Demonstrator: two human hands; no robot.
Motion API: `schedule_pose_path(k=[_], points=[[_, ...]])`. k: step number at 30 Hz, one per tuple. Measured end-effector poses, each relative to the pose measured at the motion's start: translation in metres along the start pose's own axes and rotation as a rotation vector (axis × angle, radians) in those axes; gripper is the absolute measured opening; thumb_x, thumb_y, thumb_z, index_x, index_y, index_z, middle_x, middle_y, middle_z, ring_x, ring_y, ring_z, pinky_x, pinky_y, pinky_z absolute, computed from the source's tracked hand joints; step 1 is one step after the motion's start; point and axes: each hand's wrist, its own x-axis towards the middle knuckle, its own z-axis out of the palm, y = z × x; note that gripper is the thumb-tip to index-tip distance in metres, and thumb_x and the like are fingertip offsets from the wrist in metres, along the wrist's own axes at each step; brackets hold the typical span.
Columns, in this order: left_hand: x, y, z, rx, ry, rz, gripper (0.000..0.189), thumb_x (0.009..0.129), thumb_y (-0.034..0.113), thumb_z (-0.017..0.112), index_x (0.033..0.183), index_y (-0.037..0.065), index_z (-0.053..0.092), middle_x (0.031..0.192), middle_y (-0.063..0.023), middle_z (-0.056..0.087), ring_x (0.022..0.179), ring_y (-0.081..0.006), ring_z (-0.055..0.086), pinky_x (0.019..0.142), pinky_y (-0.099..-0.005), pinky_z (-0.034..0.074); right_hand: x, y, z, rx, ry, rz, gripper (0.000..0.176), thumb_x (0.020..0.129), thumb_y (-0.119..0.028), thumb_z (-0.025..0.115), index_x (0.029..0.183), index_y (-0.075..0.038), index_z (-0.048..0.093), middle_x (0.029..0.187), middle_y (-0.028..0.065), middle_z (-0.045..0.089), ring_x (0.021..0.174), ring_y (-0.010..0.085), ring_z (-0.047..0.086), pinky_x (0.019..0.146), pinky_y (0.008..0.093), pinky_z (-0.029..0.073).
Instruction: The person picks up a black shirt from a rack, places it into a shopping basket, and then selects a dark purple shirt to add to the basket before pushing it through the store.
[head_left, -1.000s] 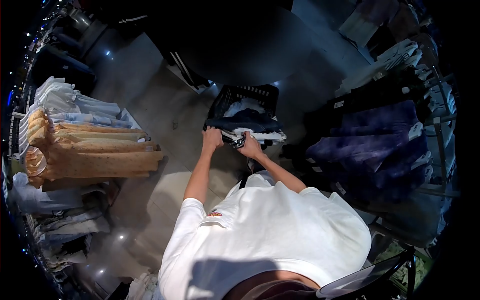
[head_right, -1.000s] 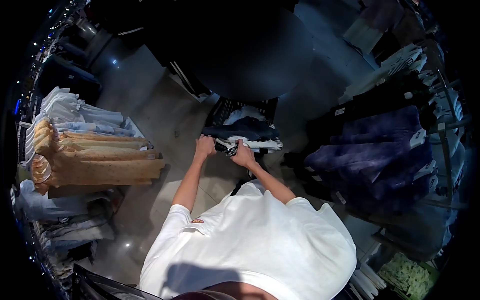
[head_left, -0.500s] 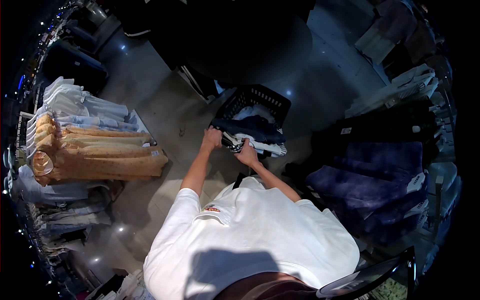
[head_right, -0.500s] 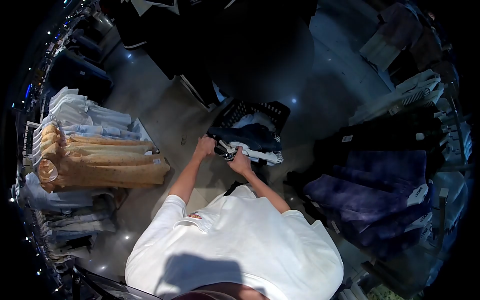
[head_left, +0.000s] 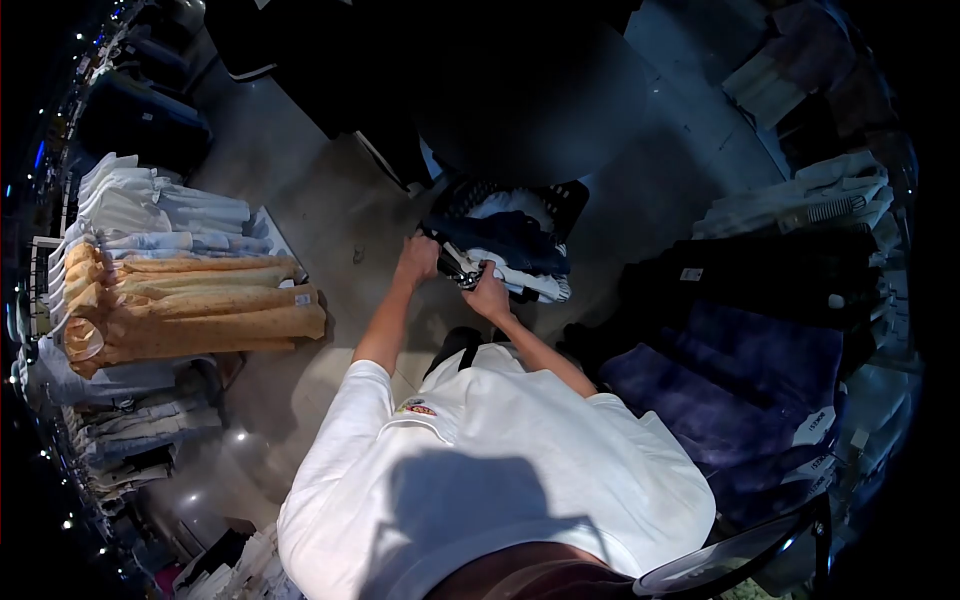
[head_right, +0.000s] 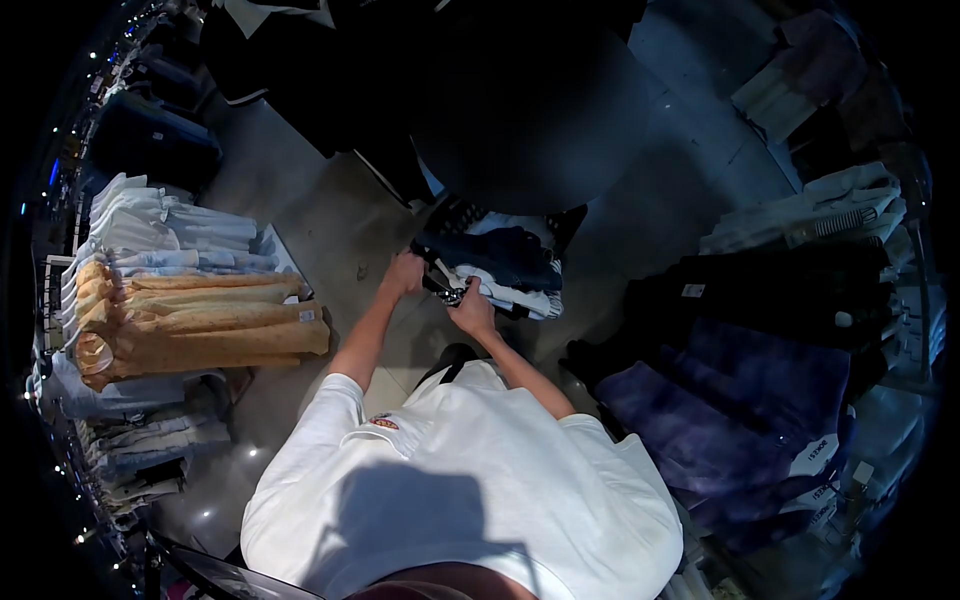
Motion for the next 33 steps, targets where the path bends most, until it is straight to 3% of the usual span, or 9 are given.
schedule_pose_path(k=[10, 14, 18, 22, 27, 33], points=[[-0.009, 0.002, 0.016, -0.007, 0.011, -0.025, 0.013, 0.064, 0.014, 0.059, 0.072, 0.008, 0.068, 0.085, -0.0131, 0.065, 0.096, -0.0283, 0.057, 0.083, -0.0453, 0.046, -0.006, 0.002, -0.008, -0.053, -0.027, -0.012, 0.068, 0.066, -0.027, 0.07, 0.117, -0.001, 0.034, 0.084, 0.0274, 0.062, 0.083, 0.0435, 0.061, 0.073, 0.0488, 0.048], [-0.019, 0.003, 0.042, -0.142, 0.078, -0.017, 0.017, 0.069, 0.016, 0.053, 0.072, 0.005, 0.067, 0.081, -0.0147, 0.066, 0.091, -0.0296, 0.059, 0.077, -0.0455, 0.048, -0.012, 0.002, -0.017, -0.162, -0.054, -0.052, 0.066, 0.068, -0.03, 0.068, 0.118, -0.004, 0.035, 0.086, 0.0231, 0.064, 0.085, 0.0407, 0.062, 0.074, 0.0466, 0.048], [-0.035, 0.015, 0.061, -0.138, 0.022, -0.052, 0.021, 0.073, 0.02, 0.052, 0.074, 0.006, 0.067, 0.084, -0.0138, 0.067, 0.095, -0.03, 0.061, 0.076, -0.0473, 0.048, -0.018, 0.016, -0.022, -0.201, -0.076, -0.118, 0.067, 0.064, -0.035, 0.073, 0.115, -0.007, 0.039, 0.083, 0.0235, 0.063, 0.081, 0.0414, 0.061, 0.071, 0.0472, 0.047], [-0.056, 0.025, 0.069, -0.18, 0.023, -0.133, 0.022, 0.072, 0.021, 0.052, 0.075, 0.006, 0.068, 0.083, -0.0124, 0.067, 0.098, -0.0307, 0.06, 0.078, -0.0496, 0.047, -0.028, 0.021, -0.021, -0.245, -0.122, -0.141, 0.065, 0.063, -0.027, 0.07, 0.117, -0.009, 0.04, 0.085, 0.0218, 0.064, 0.085, 0.0399, 0.062, 0.075, 0.0458, 0.048], [-0.087, 0.028, 0.06, -0.172, -0.214, -0.089, 0.038, 0.065, 0.024, 0.063, 0.098, 0.007, 0.066, 0.106, -0.0127, 0.062, 0.111, -0.0292, 0.053, 0.085, -0.0505, 0.045, -0.043, 0.02, -0.014, -0.261, -0.202, -0.193, 0.064, 0.063, -0.025, 0.071, 0.116, -0.007, 0.04, 0.088, 0.024, 0.062, 0.086, 0.0416, 0.059, 0.075, 0.0469, 0.046], [-0.109, 0.026, 0.061, -0.191, -0.32, -0.084, 0.043, 0.063, 0.026, 0.065, 0.102, 0.007, 0.065, 0.11, -0.0107, 0.061, 0.115, -0.0285, 0.049, 0.083, -0.0543, 0.046, -0.053, 0.027, -0.002, -0.255, -0.288, -0.214, 0.065, 0.061, -0.019, 0.073, 0.114, -0.007, 0.038, 0.081, 0.0218, 0.062, 0.081, 0.0403, 0.061, 0.07, 0.0435, 0.046]])
